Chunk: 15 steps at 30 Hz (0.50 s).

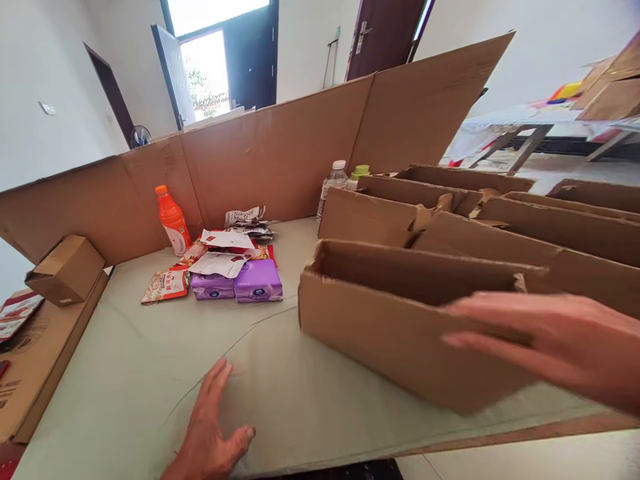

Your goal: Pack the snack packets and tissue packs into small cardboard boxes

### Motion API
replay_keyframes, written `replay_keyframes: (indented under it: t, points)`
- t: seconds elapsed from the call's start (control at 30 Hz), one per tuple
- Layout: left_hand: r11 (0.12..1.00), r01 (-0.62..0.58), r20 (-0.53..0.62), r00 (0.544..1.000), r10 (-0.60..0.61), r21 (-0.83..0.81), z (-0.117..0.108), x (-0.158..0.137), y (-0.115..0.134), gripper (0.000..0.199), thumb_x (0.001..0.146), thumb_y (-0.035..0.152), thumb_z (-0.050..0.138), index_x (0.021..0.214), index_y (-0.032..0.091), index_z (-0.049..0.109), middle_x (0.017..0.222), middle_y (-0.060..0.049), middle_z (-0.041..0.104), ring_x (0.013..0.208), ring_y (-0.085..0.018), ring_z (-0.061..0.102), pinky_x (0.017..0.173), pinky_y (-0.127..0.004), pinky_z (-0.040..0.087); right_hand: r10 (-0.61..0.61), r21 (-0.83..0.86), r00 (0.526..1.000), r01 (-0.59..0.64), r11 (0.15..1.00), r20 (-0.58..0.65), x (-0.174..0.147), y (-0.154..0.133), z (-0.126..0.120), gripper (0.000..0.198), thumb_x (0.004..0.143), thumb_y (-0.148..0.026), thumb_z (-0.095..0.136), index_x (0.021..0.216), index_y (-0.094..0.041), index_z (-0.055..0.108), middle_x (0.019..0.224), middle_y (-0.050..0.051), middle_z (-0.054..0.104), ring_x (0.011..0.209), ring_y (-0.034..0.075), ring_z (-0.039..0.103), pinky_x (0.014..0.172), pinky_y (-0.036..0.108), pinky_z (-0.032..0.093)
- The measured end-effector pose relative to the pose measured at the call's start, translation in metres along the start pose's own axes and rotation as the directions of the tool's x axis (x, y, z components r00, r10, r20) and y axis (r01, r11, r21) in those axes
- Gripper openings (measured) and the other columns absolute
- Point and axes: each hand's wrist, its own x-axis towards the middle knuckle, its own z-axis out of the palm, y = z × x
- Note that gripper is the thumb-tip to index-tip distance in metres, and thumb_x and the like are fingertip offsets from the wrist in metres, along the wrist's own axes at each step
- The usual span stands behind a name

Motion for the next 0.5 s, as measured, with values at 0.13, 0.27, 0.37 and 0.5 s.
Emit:
replay_keyframes:
  t: [0.13,0.27,0.37,0.5]
  points:
    - [0.994,-0.076,-0.153,0.986,0.063,-0.080,-0.023,0.022,0.044,0.095,0.081,0.019,0.067,0.163,0.034,0.020,0.172,-0.014,0.023,0.157,-0.039,0.026,0.120,-0.063,0.038,-0.242,0.165,0.948,0.210,0.964,0.206,-0.005,-0.072,-0.006,0.017,0.100,-0.043,0.058,0.099,-0.045,0.074,0.068,0.001,0.072,0.055,0.021,0.067,0.042,0.038,0.050]
    - [0.981,-0.170,-0.296,0.946,0.135,-0.095,-0.051,0.022,0.075,0.075,0.084,0.018,0.059,0.155,0.032,0.037,0.174,-0.010,0.014,0.160,-0.037,0.017,0.122,-0.063,0.035,-0.304,0.302,0.828,0.173,0.938,0.471,0.027,-0.130,0.023,0.029,0.104,-0.030,0.054,0.079,-0.031,0.069,0.068,0.000,0.068,0.062,0.017,0.064,0.054,0.031,0.050]
    - [0.987,-0.147,-0.395,0.912,0.113,-0.058,-0.068,0.014,0.084,0.031,0.088,0.012,0.054,0.113,0.028,0.064,0.170,-0.006,0.028,0.157,-0.035,0.028,0.122,-0.059,0.037,-0.354,0.345,0.810,0.202,0.917,0.467,0.044,-0.153,0.046,0.033,0.106,-0.029,0.049,0.081,-0.027,0.071,0.073,0.002,0.068,0.071,0.018,0.062,0.064,0.032,0.049]
    - [0.997,-0.055,-0.474,0.880,0.023,-0.053,-0.075,0.007,0.083,0.019,0.093,0.011,0.050,0.083,0.025,0.059,0.158,-0.006,0.049,0.154,-0.033,0.034,0.119,-0.058,0.039,-0.388,0.536,0.864,0.173,0.827,0.320,0.057,-0.147,0.057,0.032,0.103,-0.051,0.054,0.098,-0.029,0.077,0.087,0.004,0.075,0.092,0.022,0.069,0.084,0.036,0.055]
